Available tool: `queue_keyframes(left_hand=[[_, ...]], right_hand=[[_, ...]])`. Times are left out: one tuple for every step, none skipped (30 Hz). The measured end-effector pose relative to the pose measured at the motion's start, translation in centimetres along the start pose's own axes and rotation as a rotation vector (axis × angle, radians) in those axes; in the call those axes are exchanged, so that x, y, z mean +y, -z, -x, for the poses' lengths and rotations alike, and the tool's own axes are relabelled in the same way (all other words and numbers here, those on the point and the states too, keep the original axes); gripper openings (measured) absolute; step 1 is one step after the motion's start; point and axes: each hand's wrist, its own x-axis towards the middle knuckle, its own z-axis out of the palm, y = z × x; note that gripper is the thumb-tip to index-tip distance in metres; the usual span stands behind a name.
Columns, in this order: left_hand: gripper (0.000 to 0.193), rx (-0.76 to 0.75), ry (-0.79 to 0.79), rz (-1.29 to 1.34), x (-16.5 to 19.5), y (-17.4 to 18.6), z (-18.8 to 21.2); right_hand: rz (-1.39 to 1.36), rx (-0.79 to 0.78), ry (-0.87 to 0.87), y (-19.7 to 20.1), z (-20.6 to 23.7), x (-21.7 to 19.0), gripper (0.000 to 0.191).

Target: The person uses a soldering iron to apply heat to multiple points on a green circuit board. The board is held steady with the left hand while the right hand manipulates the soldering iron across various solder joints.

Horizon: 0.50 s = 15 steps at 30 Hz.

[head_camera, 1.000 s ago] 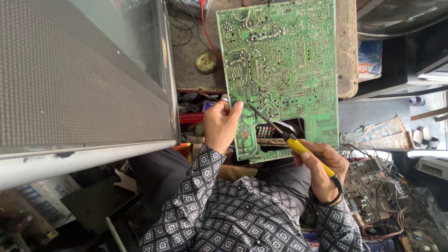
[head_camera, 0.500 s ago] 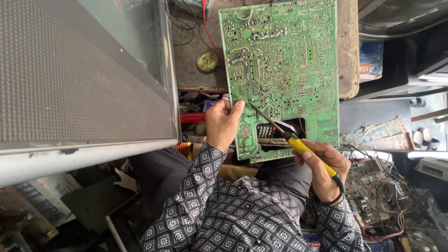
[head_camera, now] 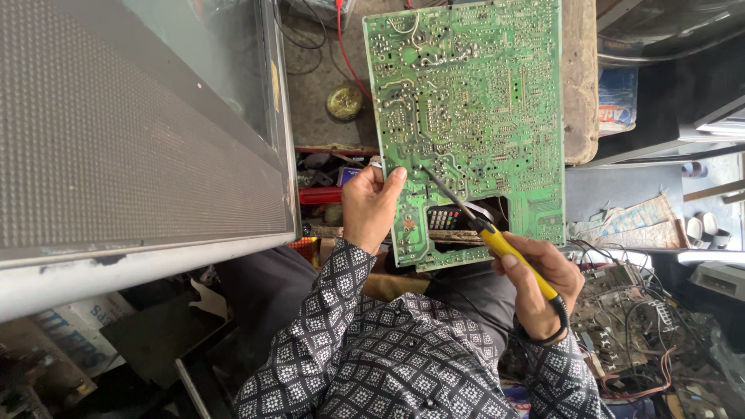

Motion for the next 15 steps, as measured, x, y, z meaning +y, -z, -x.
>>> queue_keyframes(left_hand=[[0.032, 0.002, -0.001, -0.002, -0.01, 0.07, -0.01], [0.031, -0.001, -0.001, 0.016, -0.05, 0.07, -0.04], [0.031, -0.004, 0.0, 0.034, -0.13, 0.05, -0.02], [0.03, -0.008, 0.0, 0.052, -0.18, 0.03, -0.07], [0.03, -0.007, -0.001, 0.053, -0.23, 0.05, -0.08], [0.03, -0.007, -0.002, 0.054, -0.29, 0.09, -0.11], [0.03, -0.006, -0.003, 0.055, -0.33, 0.12, -0.12], [0.03, -0.004, -0.007, 0.051, -0.36, 0.14, -0.13], [0.03, -0.001, -0.011, 0.049, -0.38, 0.14, -0.11], [0.03, 0.004, -0.016, 0.047, -0.4, 0.15, -0.1], [0.03, -0.002, -0.011, 0.068, -0.4, 0.15, -0.12], [0.03, -0.006, -0.006, 0.088, -0.41, 0.14, -0.11], [0.029, -0.009, 0.0, 0.108, -0.42, 0.14, -0.08], [0.029, -0.007, -0.001, 0.104, -0.45, 0.17, -0.1], [0.029, -0.008, -0.003, 0.099, -0.45, 0.15, -0.11]], right_hand=[[-0.007, -0.001, 0.0, -0.12, -0.01, 0.09, 0.023], [-0.031, -0.002, -0.006, -0.21, -0.04, 0.19, 0.023], [-0.054, -0.004, -0.013, -0.3, -0.04, 0.28, 0.023], [-0.078, -0.003, -0.019, -0.31, -0.08, 0.34, 0.024], [-0.081, -0.01, -0.032, -0.26, -0.15, 0.37, 0.024], [-0.084, -0.016, -0.045, -0.18, -0.22, 0.39, 0.024], [-0.087, -0.022, -0.059, -0.08, -0.29, 0.4, 0.024], [-0.081, -0.021, -0.057, -0.04, -0.31, 0.42, 0.024], [-0.074, -0.021, -0.054, 0.03, -0.32, 0.42, 0.024], [-0.068, -0.023, -0.052, 0.06, -0.35, 0.44, 0.024], [-0.078, -0.019, -0.047, 0.05, -0.38, 0.48, 0.024], [-0.089, -0.016, -0.043, 0.02, -0.39, 0.53, 0.024], [-0.1, -0.013, -0.039, -0.02, -0.38, 0.59, 0.024], [-0.105, -0.013, -0.038, -0.07, -0.35, 0.65, 0.024], [-0.11, -0.011, -0.036, -0.08, -0.28, 0.7, 0.024]])
